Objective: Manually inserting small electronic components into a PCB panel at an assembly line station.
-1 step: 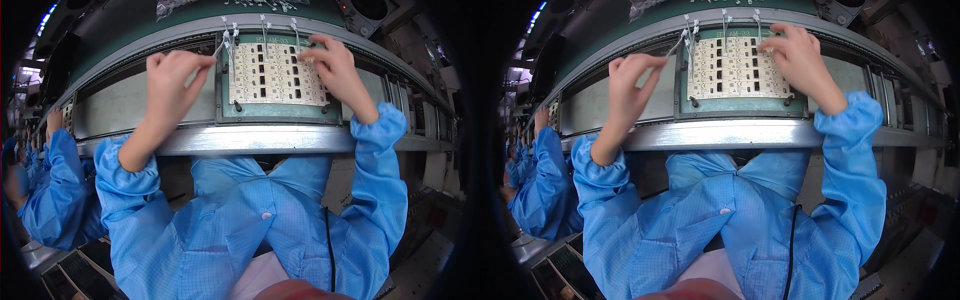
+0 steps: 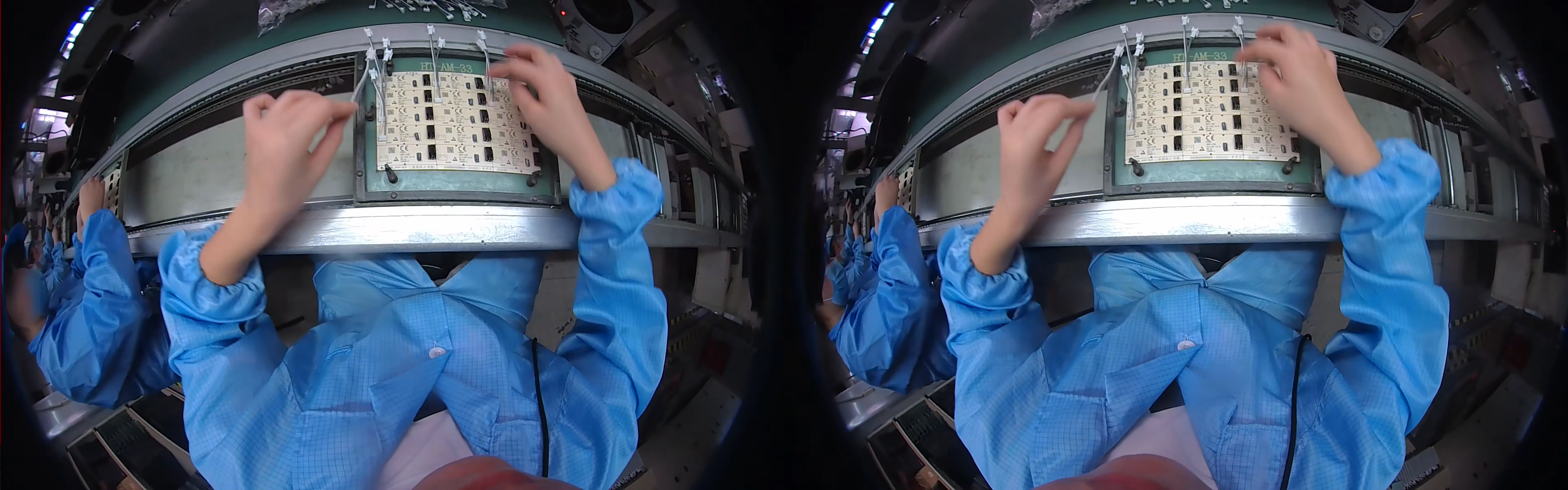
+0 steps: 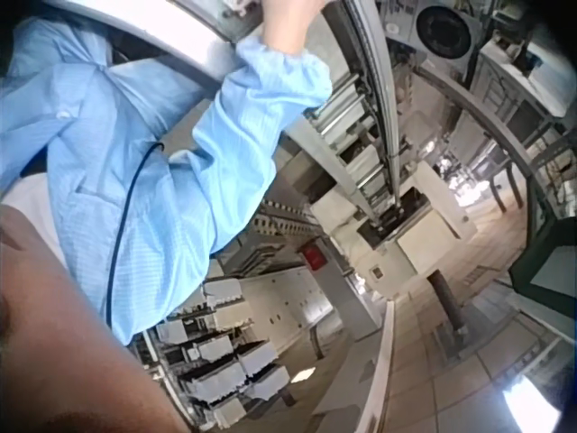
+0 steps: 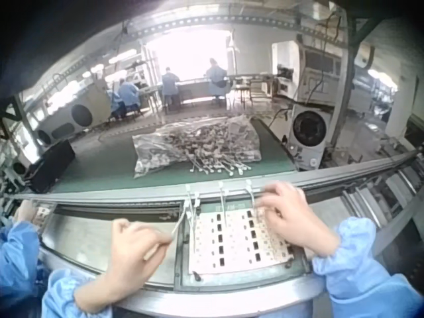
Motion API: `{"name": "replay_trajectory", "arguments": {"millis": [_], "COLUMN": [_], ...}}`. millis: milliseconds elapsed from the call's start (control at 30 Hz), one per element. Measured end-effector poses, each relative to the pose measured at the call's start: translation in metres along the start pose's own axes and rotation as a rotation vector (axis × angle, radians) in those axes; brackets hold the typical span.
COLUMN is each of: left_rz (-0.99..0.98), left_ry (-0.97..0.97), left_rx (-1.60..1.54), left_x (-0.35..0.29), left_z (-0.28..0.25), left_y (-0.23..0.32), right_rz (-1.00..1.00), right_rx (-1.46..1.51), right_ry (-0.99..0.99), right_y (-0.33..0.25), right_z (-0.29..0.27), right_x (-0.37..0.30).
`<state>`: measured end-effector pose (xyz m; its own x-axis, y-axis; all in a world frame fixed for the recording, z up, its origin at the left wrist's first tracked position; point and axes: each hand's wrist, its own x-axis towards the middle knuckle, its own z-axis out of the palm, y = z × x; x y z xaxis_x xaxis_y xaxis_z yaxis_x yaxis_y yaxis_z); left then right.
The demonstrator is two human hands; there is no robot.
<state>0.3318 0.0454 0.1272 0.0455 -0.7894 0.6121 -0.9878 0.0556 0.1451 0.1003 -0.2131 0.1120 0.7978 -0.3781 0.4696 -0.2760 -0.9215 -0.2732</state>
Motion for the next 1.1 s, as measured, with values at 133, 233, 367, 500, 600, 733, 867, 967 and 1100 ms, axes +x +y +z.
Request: {"name": "replay_trajectory", "arguments": {"millis": [133,233,367,500,600,733,867,967,1100], "left_rz": [-0.072,-0.094,-0.118,-0.125,-0.113,-0.107,-0.113,-0.095,-0.008], "left_ry": [0.0,0.005,-0.03,-0.05,-0.078,-0.118,-0.141,-0.15,-0.175], "left_rx": [-0.031,-0.018,-0.003,-0.016,-0.027,-0.028,-0.057,-0.044,-0.022], "left_x": [-0.014,-0.014,-0.015,-0.017,-0.016,-0.021,-0.019,-0.017,-0.015], "left_z": [0.009,0.02,0.026,0.027,0.029,0.022,0.021,0.019,0.014], "left_y": [0.018,0.023,0.019,0.018,0.022,0.026,0.025,0.026,0.031], "right_rz": [0.103,0.271,0.283,0.245,0.205,0.216,0.159,0.146,0.187], "right_rx": [-0.272,-0.272,-0.328,0.049,0.188,0.466,0.544,0.539,0.566], "right_ry": [0.046,0.038,0.07,0.331,0.54,0.697,0.747,0.735,0.642], "right_y": [-0.013,-0.007,0.015,0.008,0.021,0.038,0.051,0.053,0.05], "right_z": [0.021,0.048,0.079,0.058,0.031,0.002,-0.005,-0.007,-0.012], "right_x": [0.075,0.106,0.125,0.131,0.133,0.133,0.124,0.114,0.09]}}
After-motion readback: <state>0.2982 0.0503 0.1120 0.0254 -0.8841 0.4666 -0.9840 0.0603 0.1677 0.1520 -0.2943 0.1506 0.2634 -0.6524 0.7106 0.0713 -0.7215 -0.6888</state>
